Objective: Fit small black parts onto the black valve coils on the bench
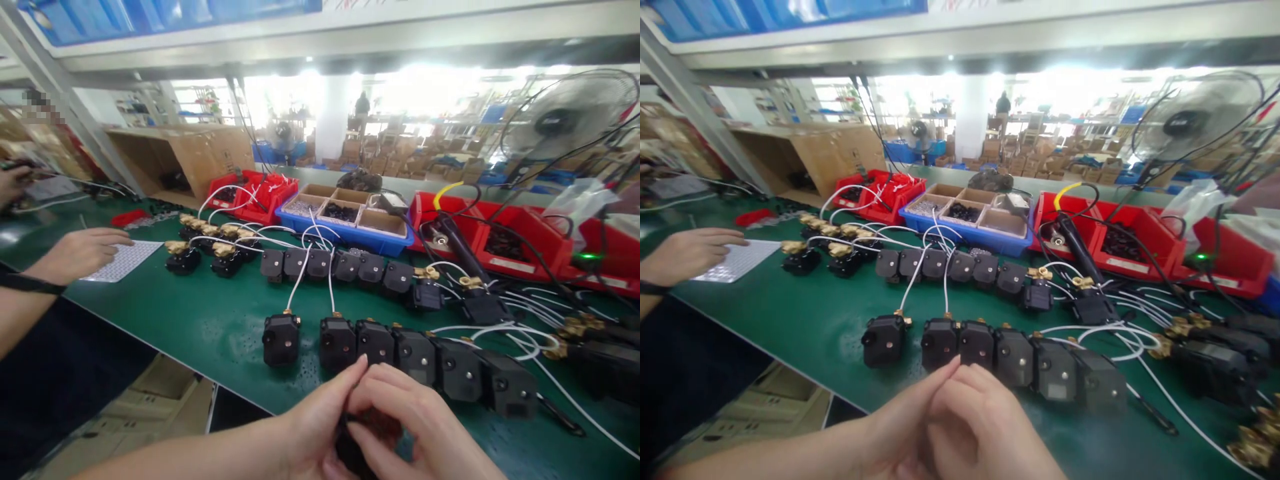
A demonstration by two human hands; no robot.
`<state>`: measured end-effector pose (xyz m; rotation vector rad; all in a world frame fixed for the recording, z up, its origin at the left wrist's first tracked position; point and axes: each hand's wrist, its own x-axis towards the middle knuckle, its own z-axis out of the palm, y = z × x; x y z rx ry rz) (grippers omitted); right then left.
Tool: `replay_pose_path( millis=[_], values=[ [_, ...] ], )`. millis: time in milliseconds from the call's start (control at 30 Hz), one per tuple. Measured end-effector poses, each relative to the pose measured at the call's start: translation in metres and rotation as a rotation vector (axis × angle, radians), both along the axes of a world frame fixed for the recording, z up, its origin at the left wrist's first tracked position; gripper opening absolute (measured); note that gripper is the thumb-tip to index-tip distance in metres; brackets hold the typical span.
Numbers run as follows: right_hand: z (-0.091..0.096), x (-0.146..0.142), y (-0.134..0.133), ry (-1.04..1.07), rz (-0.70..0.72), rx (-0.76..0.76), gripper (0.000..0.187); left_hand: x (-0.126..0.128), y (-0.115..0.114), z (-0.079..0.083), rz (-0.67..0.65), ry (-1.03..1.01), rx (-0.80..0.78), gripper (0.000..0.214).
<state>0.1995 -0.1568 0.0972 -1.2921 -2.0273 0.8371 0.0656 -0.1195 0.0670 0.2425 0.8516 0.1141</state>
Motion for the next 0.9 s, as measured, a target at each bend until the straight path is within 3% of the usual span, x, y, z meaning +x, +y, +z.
replay_pose_path(
  millis=[100,200,300,367,433,500,567,633,733,900],
  values=[
    [-0.002,0.017,-0.009,0.117,-0.201,-0.032,0.013,-0.008,0.0,0.008,-0.087,-0.061,0.236,0.065],
    [-0.015,0.031,-0.022,0.166,-0.329,-0.117,0.017,-0.023,0.014,0.03,-0.08,0.013,0.683,0.063],
    [-0.036,0.031,-0.032,0.034,-0.304,-0.175,0.015,-0.036,0.053,0.054,-0.123,0.254,1.195,0.053],
    [-0.051,0.025,-0.036,-0.088,-0.323,-0.16,0.014,-0.039,0.087,0.064,-0.245,0.406,1.547,0.035],
    [-0.061,0.019,-0.038,-0.188,-0.375,-0.18,0.016,-0.034,0.12,0.066,-0.46,0.464,1.777,0.027],
    [-0.065,0.015,-0.038,-0.232,-0.411,-0.231,0.015,-0.025,0.145,0.063,-0.67,0.412,1.851,0.031],
    [-0.065,0.015,-0.038,-0.218,-0.444,-0.236,0.008,-0.014,0.163,0.058,-0.851,0.292,1.826,0.039],
    [-0.065,0.015,-0.038,-0.204,-0.473,-0.207,0.018,-0.003,0.174,0.054,-0.981,0.162,1.759,0.045],
    [-0.067,0.011,-0.038,-0.226,-0.456,-0.134,0.033,0.01,0.181,0.05,-1.119,0.015,1.654,0.049],
    [-0.073,0.002,-0.035,-0.275,-0.38,0.0,0.022,0.021,0.186,0.042,-1.228,-0.103,1.526,0.062]
  ],
)
